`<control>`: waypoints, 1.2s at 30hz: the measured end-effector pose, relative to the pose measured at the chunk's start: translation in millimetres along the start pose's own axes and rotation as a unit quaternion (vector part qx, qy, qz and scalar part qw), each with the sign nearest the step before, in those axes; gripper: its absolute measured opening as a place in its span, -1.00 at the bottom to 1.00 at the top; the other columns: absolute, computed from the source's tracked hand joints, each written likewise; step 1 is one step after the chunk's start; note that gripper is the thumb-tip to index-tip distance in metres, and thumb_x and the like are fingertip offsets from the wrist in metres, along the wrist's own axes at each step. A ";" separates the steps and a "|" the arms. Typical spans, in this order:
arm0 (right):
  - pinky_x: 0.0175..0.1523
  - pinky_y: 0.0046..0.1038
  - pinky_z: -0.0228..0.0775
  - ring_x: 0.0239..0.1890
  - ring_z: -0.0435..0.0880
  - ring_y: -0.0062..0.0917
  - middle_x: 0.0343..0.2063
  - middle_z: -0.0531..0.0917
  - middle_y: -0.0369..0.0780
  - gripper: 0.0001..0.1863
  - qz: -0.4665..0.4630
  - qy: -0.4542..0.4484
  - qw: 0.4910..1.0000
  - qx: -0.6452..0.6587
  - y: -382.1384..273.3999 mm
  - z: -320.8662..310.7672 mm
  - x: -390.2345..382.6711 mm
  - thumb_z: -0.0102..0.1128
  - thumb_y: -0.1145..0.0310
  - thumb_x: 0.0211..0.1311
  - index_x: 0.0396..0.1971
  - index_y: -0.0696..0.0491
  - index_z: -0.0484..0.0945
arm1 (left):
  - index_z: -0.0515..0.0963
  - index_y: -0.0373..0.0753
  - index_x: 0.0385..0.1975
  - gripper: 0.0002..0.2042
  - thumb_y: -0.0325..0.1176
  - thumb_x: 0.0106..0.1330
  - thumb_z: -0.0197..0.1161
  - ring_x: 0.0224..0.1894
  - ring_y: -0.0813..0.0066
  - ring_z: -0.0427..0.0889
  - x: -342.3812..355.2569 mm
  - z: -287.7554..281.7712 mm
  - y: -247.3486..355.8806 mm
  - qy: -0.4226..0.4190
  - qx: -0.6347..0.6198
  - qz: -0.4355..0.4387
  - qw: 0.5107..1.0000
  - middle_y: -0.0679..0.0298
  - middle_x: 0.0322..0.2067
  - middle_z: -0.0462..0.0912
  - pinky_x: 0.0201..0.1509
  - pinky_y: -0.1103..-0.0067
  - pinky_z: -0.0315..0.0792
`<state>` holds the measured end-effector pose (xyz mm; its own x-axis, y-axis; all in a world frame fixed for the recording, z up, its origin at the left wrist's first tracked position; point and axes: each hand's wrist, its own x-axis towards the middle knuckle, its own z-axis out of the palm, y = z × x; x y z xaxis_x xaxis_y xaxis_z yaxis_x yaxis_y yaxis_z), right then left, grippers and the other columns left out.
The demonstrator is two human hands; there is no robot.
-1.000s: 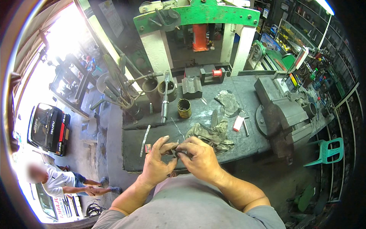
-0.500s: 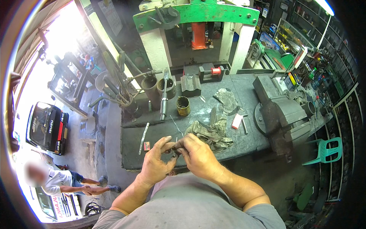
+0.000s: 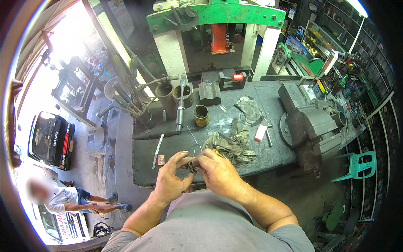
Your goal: The person manipulates a small mechanical component on a workbench, using pliers and a torch to heat and adjust it. They repeatedly inspect the part, reposition it, and apply heat while another person stands nearby.
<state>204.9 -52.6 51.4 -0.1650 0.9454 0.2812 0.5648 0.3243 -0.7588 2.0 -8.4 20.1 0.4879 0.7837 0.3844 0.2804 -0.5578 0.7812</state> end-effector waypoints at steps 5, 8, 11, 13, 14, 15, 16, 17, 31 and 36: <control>-0.05 -0.26 0.63 -0.14 0.73 -0.16 -0.16 0.66 -0.11 -0.81 0.002 0.011 1.000 0.023 2.6 4.6 -2.0 0.32 0.69 0.29 -0.14 0.16 0.66 | 0.41 -0.32 0.34 -0.31 -0.63 0.15 0.48 0.04 0.25 0.84 -0.7 1.6 0.7 0.004 -0.023 -0.010 1.000 0.05 0.08 0.82 0.17 0.41 0.67; -0.06 -0.27 0.62 -0.14 0.73 -0.21 -0.17 0.66 -0.14 -0.82 0.002 0.039 0.999 0.037 6.1 9.1 -2.1 0.34 0.68 0.29 -0.14 0.15 0.67 | 0.52 -0.34 0.25 -0.40 -0.65 0.15 0.50 0.07 0.14 0.83 -2.9 4.2 1.5 0.023 -0.062 -0.038 0.997 0.02 0.04 0.80 0.16 0.36 0.69; -0.06 -0.20 0.57 -0.14 0.70 -0.13 -0.19 0.65 -0.10 -0.82 0.033 0.041 0.999 0.010 6.5 11.9 -4.4 0.36 0.61 0.30 -0.12 0.15 0.70 | 0.58 -0.33 0.16 -0.49 -0.65 0.17 0.51 0.03 0.16 0.84 -2.7 4.9 -2.9 0.008 -0.045 -0.041 0.998 0.03 0.00 0.80 0.15 0.40 0.70; -0.05 -0.24 0.58 -0.12 0.71 -0.19 -0.18 0.67 -0.11 -0.84 0.048 0.031 0.997 0.050 7.0 10.4 -4.6 0.37 0.60 0.31 -0.13 0.16 0.74 | 0.58 -0.36 0.14 -0.53 -0.65 0.21 0.50 0.02 0.27 0.84 -3.4 4.8 -5.8 0.006 -0.007 0.010 1.000 0.05 -0.02 0.81 0.14 0.41 0.71; -0.04 -0.27 0.58 -0.11 0.71 -0.21 -0.18 0.68 -0.11 -0.85 0.062 0.025 0.995 0.071 7.3 9.0 -4.3 0.37 0.59 0.32 -0.14 0.16 0.75 | 0.58 -0.38 0.13 -0.55 -0.65 0.22 0.50 0.01 0.32 0.84 -4.0 4.6 -7.1 0.006 0.013 0.032 0.999 0.06 -0.04 0.81 0.14 0.42 0.72; -0.02 -0.29 0.58 -0.09 0.71 -0.26 -0.18 0.69 -0.13 -0.85 0.095 0.009 0.988 0.119 7.8 6.3 -4.3 0.35 0.59 0.33 -0.14 0.17 0.77 | 0.58 -0.38 0.13 -0.57 -0.65 0.25 0.50 0.01 0.34 0.83 -5.6 5.9 -7.0 -0.001 -0.032 0.000 0.999 0.06 -0.04 0.80 0.13 0.43 0.72; 0.01 -0.31 0.58 -0.08 0.71 -0.31 -0.17 0.70 -0.14 -0.84 0.134 -0.009 0.977 0.166 8.6 2.3 -4.5 0.33 0.59 0.34 -0.13 0.17 0.78 | 0.57 -0.39 0.13 -0.59 -0.64 0.28 0.49 0.00 0.36 0.83 -8.2 8.5 -5.6 -0.006 -0.077 -0.035 0.996 0.07 -0.04 0.80 0.12 0.44 0.72; 0.03 -0.33 0.57 -0.07 0.71 -0.34 -0.17 0.70 -0.16 -0.83 0.170 -0.026 0.959 0.226 9.7 -0.7 -3.7 0.30 0.59 0.35 -0.12 0.18 0.79 | 0.57 -0.40 0.12 -0.61 -0.64 0.31 0.48 0.00 0.38 0.82 -10.6 11.0 -4.2 -0.011 -0.119 -0.069 0.990 0.08 -0.04 0.80 0.11 0.45 0.73; -0.08 -0.31 0.65 -0.22 0.74 -0.22 -0.16 0.70 -0.08 -0.62 -0.041 0.106 0.991 0.071 1.1 13.1 -4.2 0.25 0.66 0.14 -0.02 0.16 0.76 | 0.58 -0.50 0.10 -0.68 -0.65 0.39 0.44 0.03 0.45 0.74 -10.2 12.1 -0.3 0.044 -0.416 -0.184 0.889 0.10 -0.03 0.76 0.18 0.52 0.68; -0.08 -0.31 0.66 -0.21 0.75 -0.21 -0.14 0.69 -0.07 -0.58 -0.051 0.113 0.989 0.079 -4.1 10.8 -0.8 0.27 0.66 0.14 0.04 0.17 0.73 | 0.60 -0.45 0.04 -0.74 -0.61 0.42 0.43 -0.02 0.45 0.76 -10.2 9.6 -1.4 0.044 -0.442 -0.195 0.875 0.10 -0.07 0.76 0.13 0.48 0.71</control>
<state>194.0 -54.4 48.0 -0.0196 0.8817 0.4713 0.4182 0.4354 -0.7972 4.6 -18.3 10.3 0.4214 0.9068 0.0098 -0.3556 0.1553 0.9216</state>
